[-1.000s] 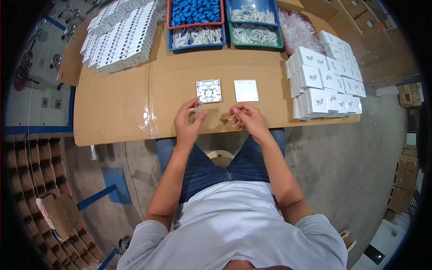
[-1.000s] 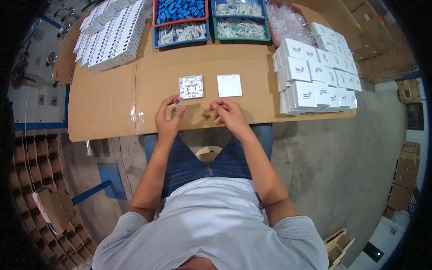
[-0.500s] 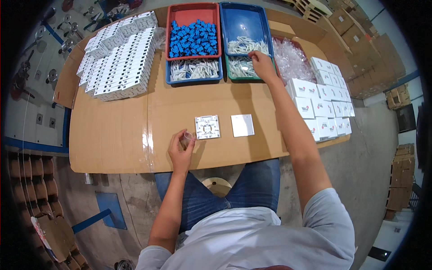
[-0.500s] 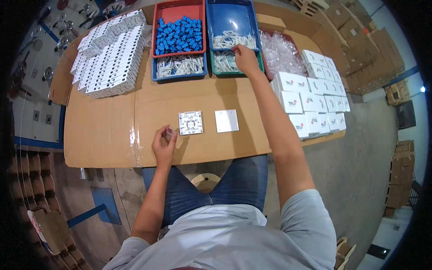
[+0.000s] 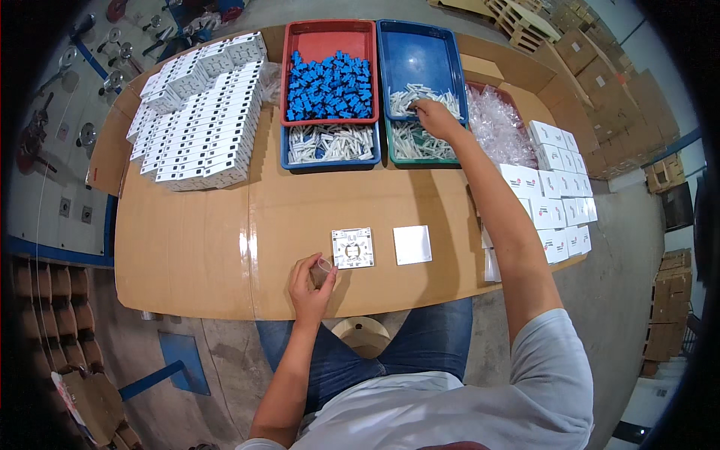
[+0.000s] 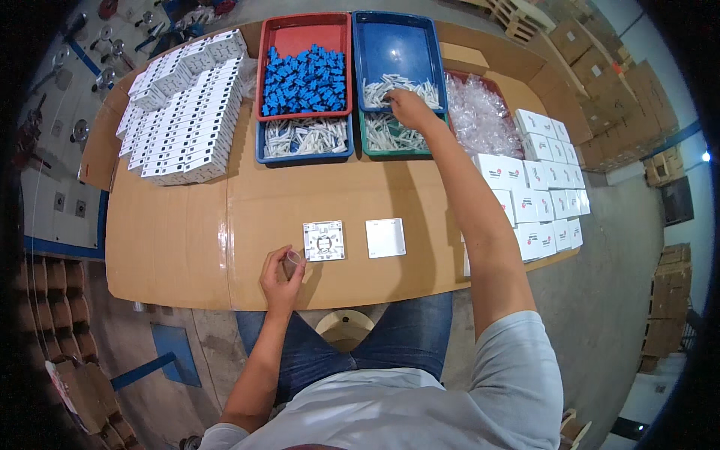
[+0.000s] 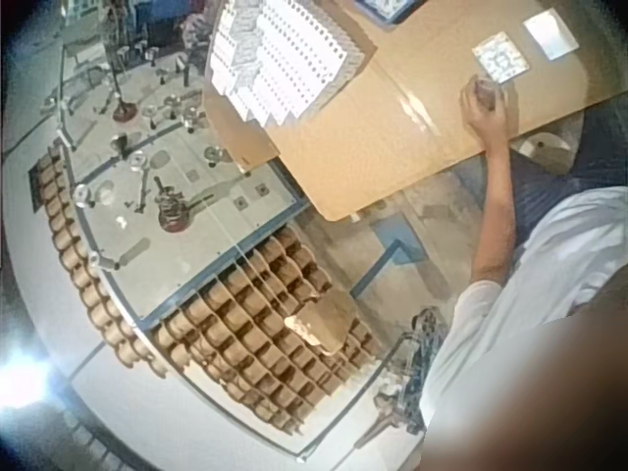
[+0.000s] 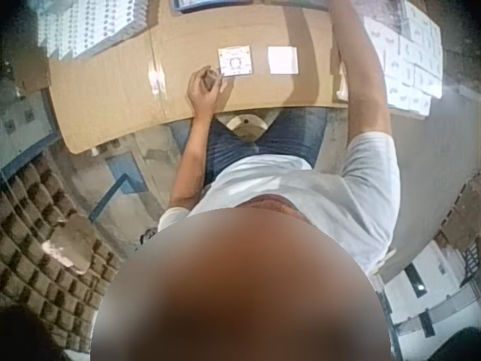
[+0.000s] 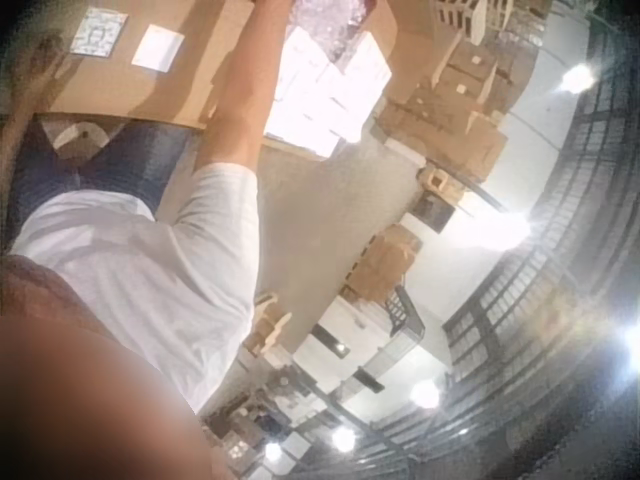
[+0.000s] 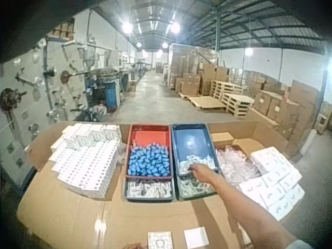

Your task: Assembling small electronic modules into white cardboard boxes and packing them with components.

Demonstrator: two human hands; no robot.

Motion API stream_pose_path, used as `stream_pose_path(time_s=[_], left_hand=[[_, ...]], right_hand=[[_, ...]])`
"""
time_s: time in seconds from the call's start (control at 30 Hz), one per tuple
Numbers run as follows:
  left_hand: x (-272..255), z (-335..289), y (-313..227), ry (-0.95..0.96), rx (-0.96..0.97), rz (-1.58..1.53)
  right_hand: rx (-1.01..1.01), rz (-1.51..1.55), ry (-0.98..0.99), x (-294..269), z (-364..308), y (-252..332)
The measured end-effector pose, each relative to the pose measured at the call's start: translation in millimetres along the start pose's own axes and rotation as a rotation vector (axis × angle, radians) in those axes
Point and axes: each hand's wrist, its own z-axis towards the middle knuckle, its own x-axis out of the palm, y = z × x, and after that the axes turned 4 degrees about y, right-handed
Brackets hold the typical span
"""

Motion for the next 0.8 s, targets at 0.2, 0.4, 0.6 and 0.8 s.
stream_pose_path(time_s=[0.2,0.4,0.6,0.8], left_hand=[[3,-1,1,-0.008,-0.043,-0.032],[5,0,2,-0.013,-0.009,0.0],[5,-2,8,-0.004,-0.017,0.029],[3,0,-1,0.018,0.009,0.065]], right_hand=[[0.07,0.017,-0.059,-1,4,10],[0.056,-0.019,-0.041,8,3,3],[0.07,0.021,0.017,8,8,-3],[0.014,0.111,0.156,-9,19,-17]])
